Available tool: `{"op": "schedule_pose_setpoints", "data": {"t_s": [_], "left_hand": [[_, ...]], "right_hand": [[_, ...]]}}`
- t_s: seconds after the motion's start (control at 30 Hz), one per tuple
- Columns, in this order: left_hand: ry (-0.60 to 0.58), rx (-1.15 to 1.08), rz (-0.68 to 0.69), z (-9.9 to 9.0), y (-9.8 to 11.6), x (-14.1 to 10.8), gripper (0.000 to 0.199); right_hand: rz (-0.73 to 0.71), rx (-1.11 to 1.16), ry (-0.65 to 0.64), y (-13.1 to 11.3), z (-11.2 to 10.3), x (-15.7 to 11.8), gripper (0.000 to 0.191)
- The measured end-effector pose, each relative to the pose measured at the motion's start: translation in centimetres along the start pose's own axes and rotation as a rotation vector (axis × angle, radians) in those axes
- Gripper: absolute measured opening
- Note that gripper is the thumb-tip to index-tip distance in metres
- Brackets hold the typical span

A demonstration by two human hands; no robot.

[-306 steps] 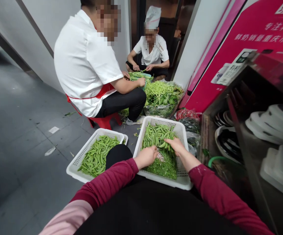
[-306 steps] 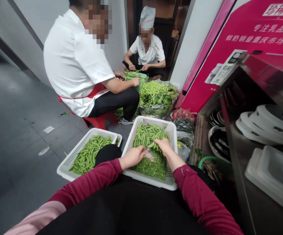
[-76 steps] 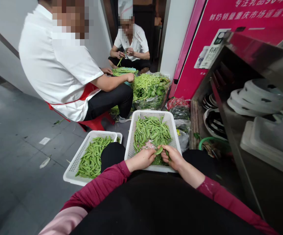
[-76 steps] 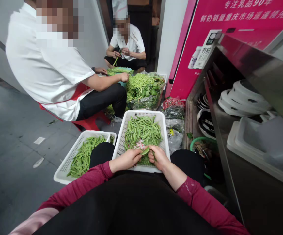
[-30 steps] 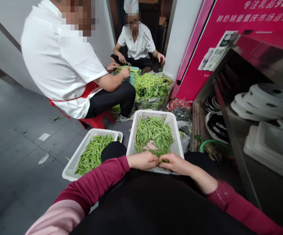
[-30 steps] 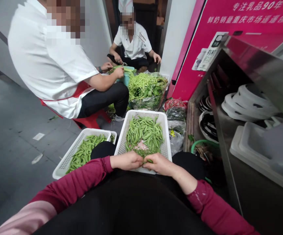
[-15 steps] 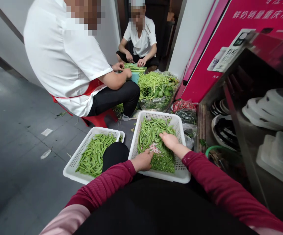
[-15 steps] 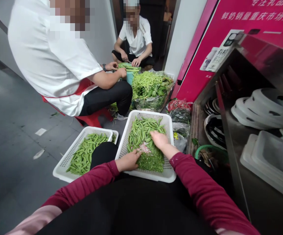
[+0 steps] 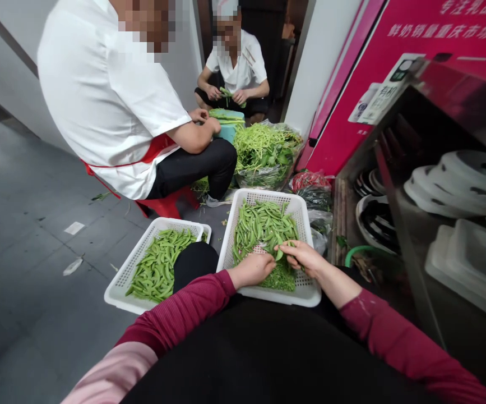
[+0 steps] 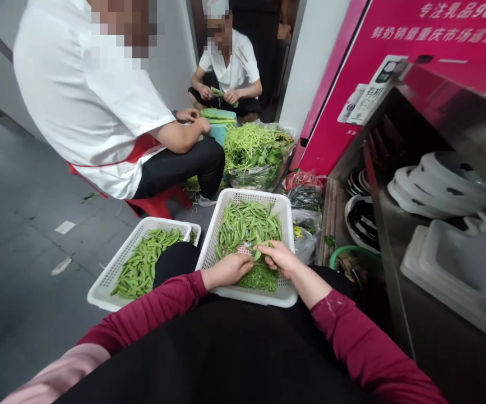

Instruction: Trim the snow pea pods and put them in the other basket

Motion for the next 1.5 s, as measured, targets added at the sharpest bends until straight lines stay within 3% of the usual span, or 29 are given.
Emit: {"op": "schedule_pose_setpoints", "data": {"t_s": [0.07,0.17,0.3,0.4,0.47,0.57,0.63,0.77,0.87,0.97,1.07,1.13,1.2,1.3,1.37,1.43,1.5], "left_hand": [[0.033,0.001,0.051,0.0,0.9,0.0,0.027],[0.036,0.051,0.123,-0.4,1.8,-0.6,0.026],[0.039,0.224,0.124,-0.8,2.9,-1.5,0.023],[0.003,0.293,0.111,-0.8,3.1,-1.9,0.019],[0.014,0.301,0.032,-1.2,2.1,-2.0,0.020],[0.113,0.292,-0.262,-3.1,-1.0,-2.0,0.028],[0.134,0.282,-0.342,-4.1,-2.3,-2.2,0.028],[0.072,0.326,-0.069,-3.8,-0.3,-2.8,0.054],[-0.035,0.389,0.143,-2.3,2.2,-3.0,0.030],[-0.145,0.378,0.233,-1.8,2.7,-2.9,0.017],[-0.211,0.085,0.275,-2.3,2.1,-3.0,0.019],[-0.229,-0.287,0.232,-2.6,1.7,-2.9,0.025],[-0.162,-0.687,0.100,-2.5,1.2,-2.6,0.030],[0.073,-1.031,-0.127,-1.4,0.3,-1.9,0.032],[0.146,-0.989,-0.202,-0.3,-0.4,-1.6,0.030],[0.051,-0.743,-0.225,1.0,-1.3,-1.6,0.026],[-0.085,-0.400,-0.228,2.1,-2.2,-2.0,0.020]], "right_hand": [[0.009,0.221,-0.002,0.0,0.9,-1.3,0.039],[-0.006,0.323,0.019,-0.2,1.8,-2.3,0.037],[-0.028,0.267,0.024,-0.6,2.3,-3.0,0.030],[-0.038,0.119,-0.079,-1.0,2.8,-3.6,0.024],[-0.025,0.049,-0.178,-1.1,2.8,-4.2,0.021],[0.028,0.071,-0.293,-0.8,2.3,-5.2,0.020],[0.068,0.131,-0.346,-0.3,1.9,-5.8,0.022],[0.100,0.234,-0.343,0.5,2.0,-6.0,0.026],[0.107,0.187,-0.351,0.6,2.7,-5.4,0.027],[0.014,-0.118,-0.337,0.0,2.8,-4.9,0.025],[-0.214,-0.484,-0.353,-1.6,2.9,-4.9,0.019],[-0.314,-0.539,-0.371,-2.4,3.3,-5.0,0.020],[-0.348,-0.439,-0.300,-2.8,3.9,-5.0,0.025],[-0.334,-0.168,-0.017,-2.2,4.7,-4.1,0.033],[-0.333,-0.027,0.177,-1.4,4.5,-2.7,0.035],[-0.354,-0.013,0.370,-0.9,3.0,-0.8,0.038],[-0.361,-0.161,0.555,-0.9,0.6,1.4,0.040]]}}
Point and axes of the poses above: each hand's wrist, its own x-axis towards the middle knuckle, its own z-axis out of the palm, y = z × x, the point moved 3 cm from there along x, towards the middle knuckle, and after that the axes turned 5 degrees about x, right-handed, at the moved point
